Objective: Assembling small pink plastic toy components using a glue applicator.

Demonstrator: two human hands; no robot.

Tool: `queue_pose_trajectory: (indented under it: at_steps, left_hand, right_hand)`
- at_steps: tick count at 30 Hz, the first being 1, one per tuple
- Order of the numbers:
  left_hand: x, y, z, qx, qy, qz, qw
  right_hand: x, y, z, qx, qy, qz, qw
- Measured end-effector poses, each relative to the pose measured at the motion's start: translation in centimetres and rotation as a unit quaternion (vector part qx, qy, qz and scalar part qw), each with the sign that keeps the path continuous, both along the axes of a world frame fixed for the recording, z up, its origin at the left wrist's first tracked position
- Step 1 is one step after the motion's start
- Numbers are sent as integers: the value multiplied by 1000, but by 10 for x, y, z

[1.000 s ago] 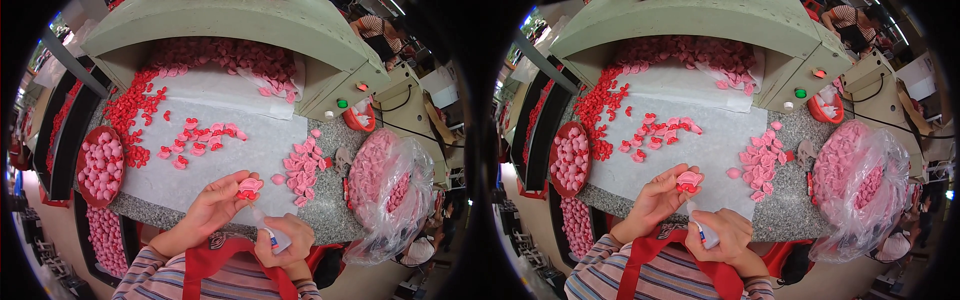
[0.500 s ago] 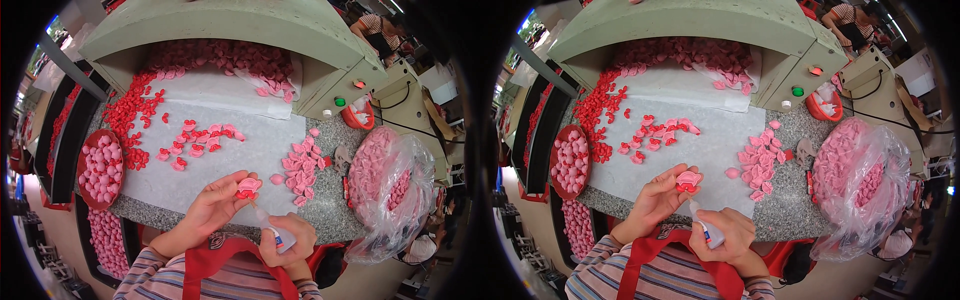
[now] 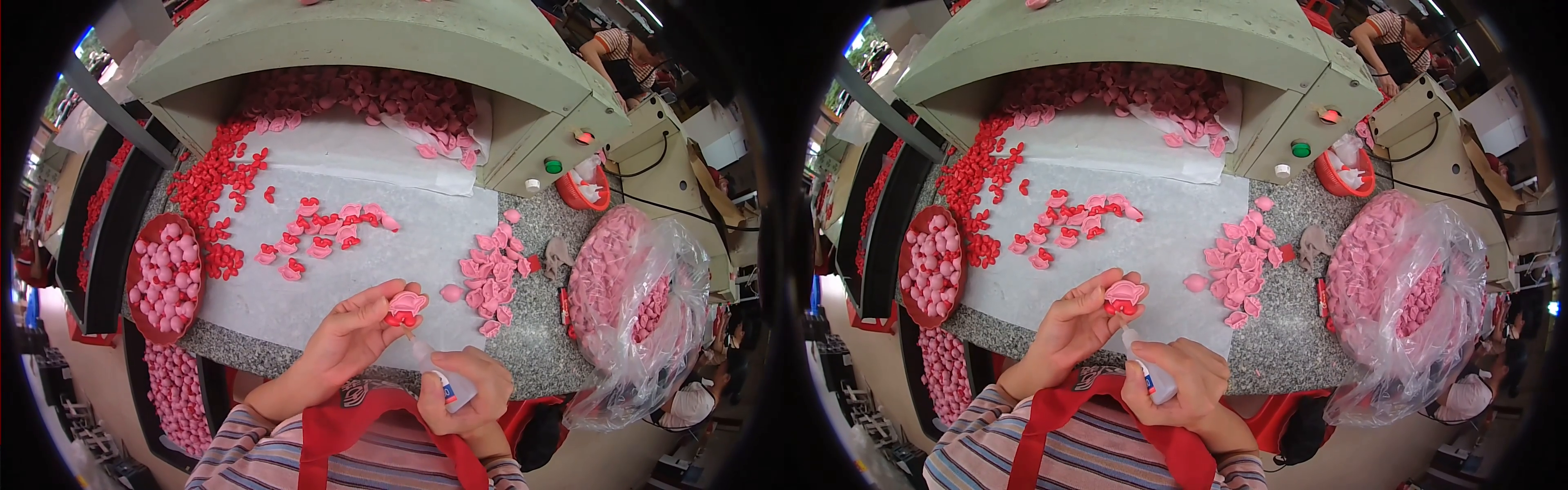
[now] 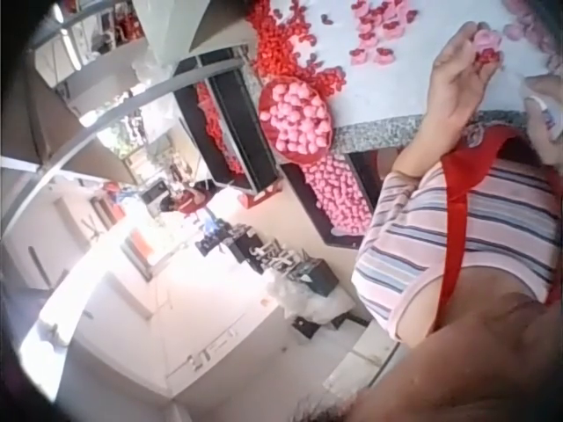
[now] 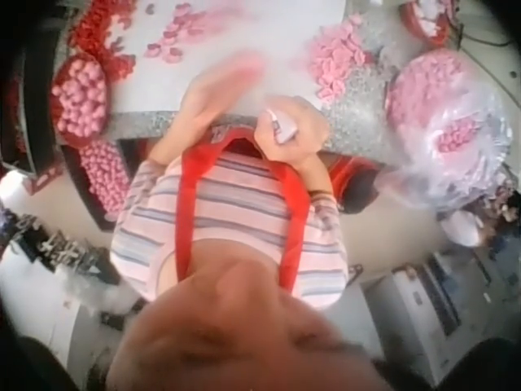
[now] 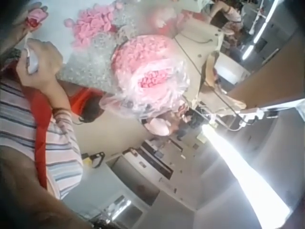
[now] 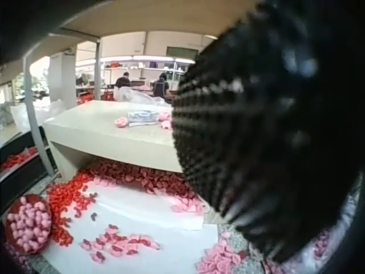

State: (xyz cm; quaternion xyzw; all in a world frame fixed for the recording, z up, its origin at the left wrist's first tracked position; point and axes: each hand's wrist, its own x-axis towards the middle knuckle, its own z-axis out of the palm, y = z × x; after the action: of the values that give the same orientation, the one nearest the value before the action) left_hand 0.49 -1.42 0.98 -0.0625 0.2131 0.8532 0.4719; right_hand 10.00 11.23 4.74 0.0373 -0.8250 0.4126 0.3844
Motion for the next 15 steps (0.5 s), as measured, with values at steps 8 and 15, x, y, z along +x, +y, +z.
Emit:
queue_pose_trajectory:
  at_steps: [8, 15]
  left_hand:
    - [0, 0, -1, -2, -1, -1, 1000]
    - [0, 0, -1, 0, 0, -1, 1000]
  right_hand:
    - [0, 0, -1, 9, 5, -3, 1000]
    - [0, 0, 0, 9, 1, -2, 1000]
